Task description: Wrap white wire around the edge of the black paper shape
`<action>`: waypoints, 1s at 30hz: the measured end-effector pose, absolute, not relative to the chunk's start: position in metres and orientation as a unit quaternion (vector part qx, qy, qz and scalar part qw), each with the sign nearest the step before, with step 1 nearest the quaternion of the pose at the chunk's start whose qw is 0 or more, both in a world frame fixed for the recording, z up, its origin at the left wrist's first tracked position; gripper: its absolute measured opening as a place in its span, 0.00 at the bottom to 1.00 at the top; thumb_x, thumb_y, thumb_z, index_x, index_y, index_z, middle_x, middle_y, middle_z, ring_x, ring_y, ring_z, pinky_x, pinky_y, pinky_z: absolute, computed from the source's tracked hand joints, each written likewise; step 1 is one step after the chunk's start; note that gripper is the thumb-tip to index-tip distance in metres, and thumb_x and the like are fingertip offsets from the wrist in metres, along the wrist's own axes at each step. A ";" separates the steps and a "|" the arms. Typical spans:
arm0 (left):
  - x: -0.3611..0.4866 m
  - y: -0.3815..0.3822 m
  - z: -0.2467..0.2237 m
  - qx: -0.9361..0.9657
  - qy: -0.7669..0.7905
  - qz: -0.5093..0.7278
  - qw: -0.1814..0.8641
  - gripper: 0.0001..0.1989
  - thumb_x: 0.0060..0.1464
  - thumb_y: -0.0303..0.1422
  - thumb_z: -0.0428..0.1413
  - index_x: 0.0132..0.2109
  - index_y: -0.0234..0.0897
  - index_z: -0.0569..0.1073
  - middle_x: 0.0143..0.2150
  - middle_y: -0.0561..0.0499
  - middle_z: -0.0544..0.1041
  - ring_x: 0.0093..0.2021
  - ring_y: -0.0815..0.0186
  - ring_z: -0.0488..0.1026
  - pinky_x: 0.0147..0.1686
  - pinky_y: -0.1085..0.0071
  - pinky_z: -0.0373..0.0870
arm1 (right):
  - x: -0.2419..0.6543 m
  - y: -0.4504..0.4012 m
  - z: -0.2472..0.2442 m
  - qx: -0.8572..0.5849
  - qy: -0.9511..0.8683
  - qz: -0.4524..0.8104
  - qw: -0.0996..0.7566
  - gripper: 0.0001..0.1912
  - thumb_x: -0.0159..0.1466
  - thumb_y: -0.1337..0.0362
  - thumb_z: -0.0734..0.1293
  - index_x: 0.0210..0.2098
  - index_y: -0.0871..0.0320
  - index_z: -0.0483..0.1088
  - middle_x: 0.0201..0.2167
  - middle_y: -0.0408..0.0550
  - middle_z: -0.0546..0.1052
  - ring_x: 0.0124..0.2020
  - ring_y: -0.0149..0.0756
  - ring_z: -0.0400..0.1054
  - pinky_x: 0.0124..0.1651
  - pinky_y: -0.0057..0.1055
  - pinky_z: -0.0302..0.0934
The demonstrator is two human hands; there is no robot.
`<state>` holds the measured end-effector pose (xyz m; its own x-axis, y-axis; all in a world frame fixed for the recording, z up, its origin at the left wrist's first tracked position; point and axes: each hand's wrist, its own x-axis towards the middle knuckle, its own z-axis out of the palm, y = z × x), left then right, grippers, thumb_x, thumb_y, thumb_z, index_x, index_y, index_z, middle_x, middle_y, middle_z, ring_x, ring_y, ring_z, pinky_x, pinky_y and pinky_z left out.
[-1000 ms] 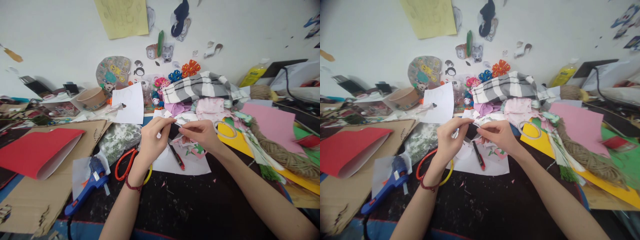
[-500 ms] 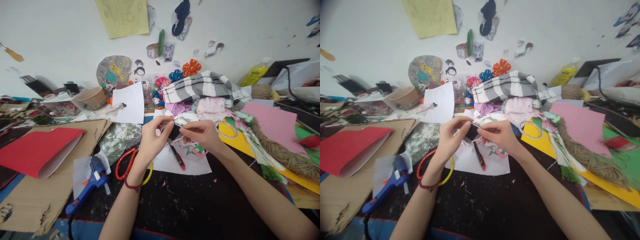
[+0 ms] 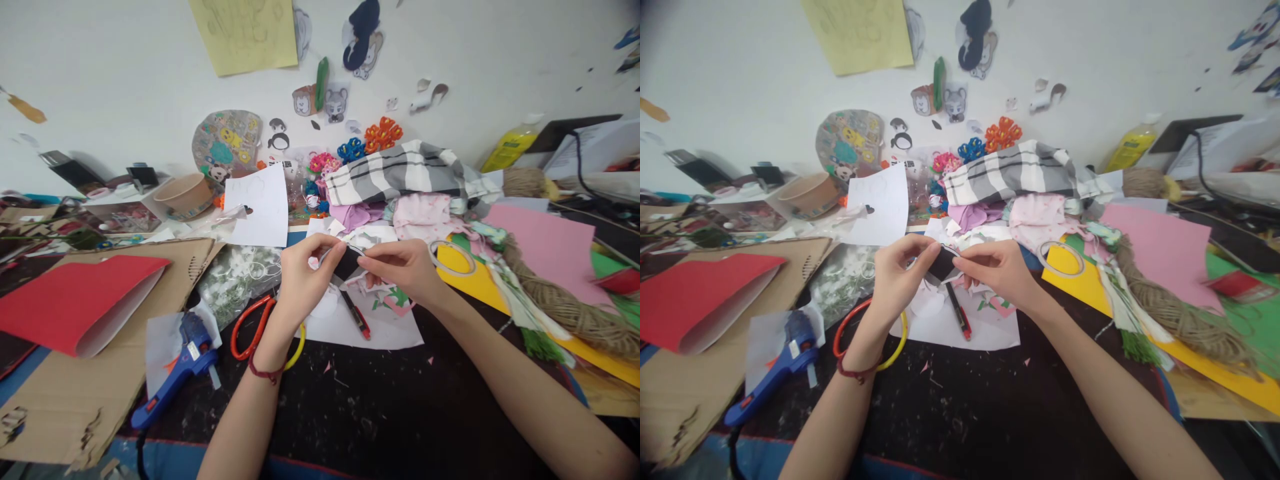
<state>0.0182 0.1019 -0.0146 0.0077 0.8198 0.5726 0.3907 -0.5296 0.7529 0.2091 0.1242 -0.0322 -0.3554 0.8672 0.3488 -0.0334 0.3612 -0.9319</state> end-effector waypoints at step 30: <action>0.022 0.102 -0.017 0.724 0.428 0.510 0.178 0.08 0.63 0.33 0.56 0.37 0.37 0.77 0.33 0.51 0.81 0.32 0.68 0.75 0.34 0.71 0.71 | 0.207 0.124 -0.030 -0.346 -0.690 0.395 0.498 0.05 0.59 0.62 0.73 0.29 0.57 0.79 0.27 0.44 0.80 0.27 0.32 0.73 0.28 0.29 0.67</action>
<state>0.0220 0.1017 -0.0169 0.1120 0.8022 0.5865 0.4383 -0.5696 0.6953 0.2074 0.1241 -0.0297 -0.2659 0.8708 0.4135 0.0837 0.4482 -0.8900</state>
